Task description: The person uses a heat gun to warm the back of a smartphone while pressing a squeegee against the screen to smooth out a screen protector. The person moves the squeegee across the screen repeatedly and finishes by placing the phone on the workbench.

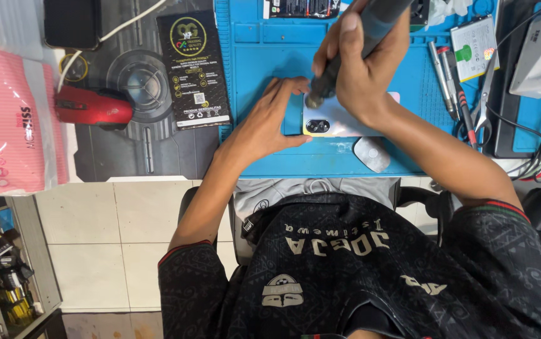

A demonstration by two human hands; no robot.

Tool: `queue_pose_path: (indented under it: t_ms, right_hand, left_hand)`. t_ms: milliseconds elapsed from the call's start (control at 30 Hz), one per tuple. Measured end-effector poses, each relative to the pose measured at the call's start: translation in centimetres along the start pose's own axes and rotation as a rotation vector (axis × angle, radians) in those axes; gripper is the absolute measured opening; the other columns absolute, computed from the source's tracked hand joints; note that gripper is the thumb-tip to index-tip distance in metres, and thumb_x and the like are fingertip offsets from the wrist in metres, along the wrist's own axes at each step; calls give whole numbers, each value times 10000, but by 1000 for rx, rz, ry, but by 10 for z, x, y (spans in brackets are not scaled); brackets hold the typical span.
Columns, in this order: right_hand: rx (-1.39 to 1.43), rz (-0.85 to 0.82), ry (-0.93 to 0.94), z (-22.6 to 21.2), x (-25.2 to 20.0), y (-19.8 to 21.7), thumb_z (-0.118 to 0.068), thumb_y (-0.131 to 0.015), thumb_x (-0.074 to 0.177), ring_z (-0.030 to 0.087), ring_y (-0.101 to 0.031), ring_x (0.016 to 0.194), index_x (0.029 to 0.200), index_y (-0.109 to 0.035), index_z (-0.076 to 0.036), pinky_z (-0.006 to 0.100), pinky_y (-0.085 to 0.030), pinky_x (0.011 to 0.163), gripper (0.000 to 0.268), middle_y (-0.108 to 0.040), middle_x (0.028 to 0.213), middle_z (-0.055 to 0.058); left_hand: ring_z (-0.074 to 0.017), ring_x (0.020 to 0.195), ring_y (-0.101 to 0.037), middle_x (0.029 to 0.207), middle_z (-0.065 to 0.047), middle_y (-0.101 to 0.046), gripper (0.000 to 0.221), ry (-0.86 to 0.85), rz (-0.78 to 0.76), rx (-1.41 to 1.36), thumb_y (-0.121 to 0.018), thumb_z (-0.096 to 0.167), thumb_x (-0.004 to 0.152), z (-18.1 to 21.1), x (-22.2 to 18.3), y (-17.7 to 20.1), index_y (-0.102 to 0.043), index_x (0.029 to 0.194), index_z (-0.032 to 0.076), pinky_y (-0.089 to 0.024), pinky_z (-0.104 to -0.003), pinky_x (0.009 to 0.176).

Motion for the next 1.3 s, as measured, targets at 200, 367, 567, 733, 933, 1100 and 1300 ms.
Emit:
queue_pose_path:
  t_ms: [200, 367, 567, 733, 933, 1100, 1300]
  right_hand:
    - [-33, -28, 12, 2, -4, 3, -157, -516, 1234, 214, -623, 565, 1212, -389, -24, 320, -538, 526, 185, -543, 793, 128]
    - [-155, -60, 43, 1, 5, 24, -161, -527, 1228, 193, -640, 564, 1232, -401, -21, 306, -546, 521, 188, -555, 767, 103]
    - [-274, -92, 26, -10, 2, 67, -174, -516, 1254, 207, -622, 600, 1147, -453, 21, 329, -579, 563, 231, -547, 784, 115]
    - [-369, -63, 29, -22, -9, 109, -162, -482, 1297, 225, -641, 620, 1172, -449, 37, 338, -580, 575, 237, -548, 806, 128]
    - [-356, 10, -2, -34, -27, 136, -166, -485, 1285, 216, -627, 586, 1250, -370, 30, 322, -560, 551, 230, -547, 791, 116]
    - [-250, 30, -69, -40, -38, 124, -190, -539, 1239, 220, -569, 550, 1196, -395, 11, 341, -551, 513, 251, -510, 776, 130]
    - [-149, -15, -104, -30, -34, 75, -217, -555, 1218, 185, -587, 546, 1197, -394, -8, 306, -540, 522, 265, -522, 755, 101]
  left_hand:
    - [-334, 1258, -555, 1313, -163, -586, 897, 7, -15, 18, -945, 159, 688, 1, 1, -1, -436, 1412, 14, -454, -445, 1113]
    - [-332, 1272, -550, 1318, -153, -585, 910, 28, -27, 24, -945, 154, 680, 0, 1, -1, -429, 1417, 21, -441, -441, 1126]
    - [-319, 1274, -551, 1325, -140, -576, 933, 34, -42, 32, -952, 149, 675, 0, 0, -3, -414, 1427, 29, -435, -433, 1145]
    - [-308, 1269, -554, 1330, -143, -569, 930, 60, -47, 25, -950, 155, 673, -1, 2, -4, -415, 1425, 41, -441, -427, 1148]
    - [-302, 1276, -562, 1335, -140, -565, 936, 91, -52, 14, -949, 153, 680, -1, 1, -3, -413, 1440, 52, -446, -424, 1148]
    - [-303, 1269, -563, 1332, -140, -566, 939, 96, -50, 22, -954, 156, 672, -2, 2, -3, -417, 1435, 52, -448, -424, 1148]
    - [-306, 1264, -562, 1335, -140, -572, 923, 55, -41, 29, -956, 153, 671, 0, 1, -2, -434, 1422, 30, -450, -423, 1144]
Point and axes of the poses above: each hand's wrist, its own x-axis towards the middle knuckle, its own y-axis out of the back of the hand, z = x × y, the point moved 9 cm from there along x, towards the middle knuckle
